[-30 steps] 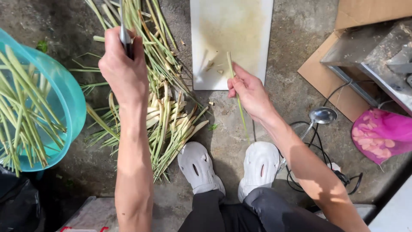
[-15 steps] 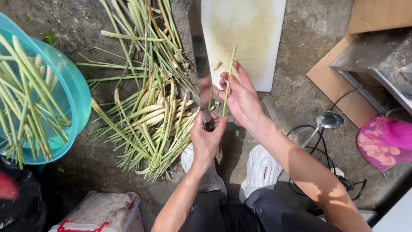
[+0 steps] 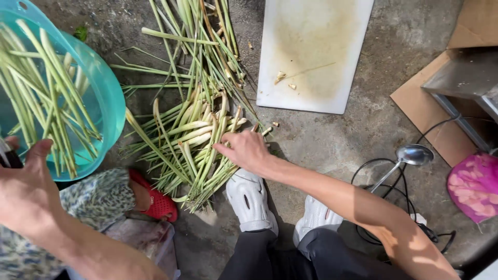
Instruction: Trim and cut lemongrass stalks on a cutting board.
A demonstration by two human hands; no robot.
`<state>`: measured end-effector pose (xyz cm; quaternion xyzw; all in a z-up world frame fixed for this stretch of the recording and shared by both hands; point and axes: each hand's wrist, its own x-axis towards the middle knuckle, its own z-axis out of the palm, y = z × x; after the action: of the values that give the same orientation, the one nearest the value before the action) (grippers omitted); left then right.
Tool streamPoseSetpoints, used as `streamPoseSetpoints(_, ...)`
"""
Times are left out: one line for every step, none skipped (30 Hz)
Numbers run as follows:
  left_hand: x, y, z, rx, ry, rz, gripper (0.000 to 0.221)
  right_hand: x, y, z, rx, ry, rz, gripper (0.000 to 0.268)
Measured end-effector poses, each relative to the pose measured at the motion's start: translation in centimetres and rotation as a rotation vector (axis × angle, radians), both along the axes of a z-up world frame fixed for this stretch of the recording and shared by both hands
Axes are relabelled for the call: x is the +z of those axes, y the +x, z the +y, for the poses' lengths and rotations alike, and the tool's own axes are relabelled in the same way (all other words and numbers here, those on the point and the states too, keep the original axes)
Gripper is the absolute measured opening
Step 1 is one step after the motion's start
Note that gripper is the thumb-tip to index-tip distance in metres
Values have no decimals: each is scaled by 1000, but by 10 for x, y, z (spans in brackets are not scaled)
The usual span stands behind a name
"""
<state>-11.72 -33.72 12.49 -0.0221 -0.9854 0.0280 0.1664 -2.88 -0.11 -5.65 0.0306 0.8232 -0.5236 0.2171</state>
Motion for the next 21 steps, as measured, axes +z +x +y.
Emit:
streamPoseSetpoints(-7,2,-8,45,73,16,22,-4,-3,-11,88,89,25,46)
streamPoseSetpoints(-14,3,-17,90,146,31,18,-9,-5,-22,176,178,50,55)
streamPoseSetpoints(-12,6,-2,91,147,29,18,-12,-15,-25,178,178,48,55)
streamPoseSetpoints(-10,9,12,111,272,30,12,-14,-25,-28,240,266,3,61)
streamPoseSetpoints(-9,8,28,124,399,38,6,-18,-38,-30,297,356,-36,68)
streamPoseSetpoints(-12,9,49,120,400,42,6,-24,-47,-32,293,358,-31,68)
streamPoseSetpoints(-13,12,70,43,431,40,8,-28,-49,-35,261,356,-47,62)
streamPoseSetpoints(-13,17,91,-33,463,38,13,-32,-50,-39,229,354,-63,57)
streamPoseSetpoints(-19,21,99,-34,463,34,13,-37,-43,-42,229,353,-67,57)
streamPoseSetpoints(-25,25,106,-40,497,1,17,-42,-36,-46,198,356,-44,60)
streamPoseSetpoints(-33,24,116,-53,540,-20,22,-48,-37,-45,162,369,-9,63)
streamPoseSetpoints(-32,20,136,-60,548,-11,22,-40,-42,-37,156,378,0,63)
streamPoseSetpoints(-28,23,154,42,704,-107,17,-30,-38,-32,97,295,-73,57)
streamPoseSetpoints(-24,26,172,143,860,-210,13,-20,-34,-27,37,210,-144,52)
streamPoseSetpoints(-27,29,181,138,859,-208,13,-12,-38,-25,33,209,-141,52)
streamPoseSetpoints(-29,33,191,86,851,-290,13,-4,-41,-23,-107,76,-297,40)
streamPoseSetpoints(-33,34,201,25,846,-370,14,3,-47,-18,-254,-56,-446,29)
streamPoseSetpoints(-34,34,210,11,850,-368,14,6,-47,-7,-265,-53,-439,29)
streamPoseSetpoints(-34,35,219,-5,991,-531,20,10,-45,5,-322,-170,-238,22)
streamPoseSetpoints(-35,36,229,-24,1127,-697,34,13,-42,17,-375,-283,-35,15)
streamPoseSetpoints(-52,44,230,-31,1136,-697,34,14,-29,37,-377,-273,-30,15)
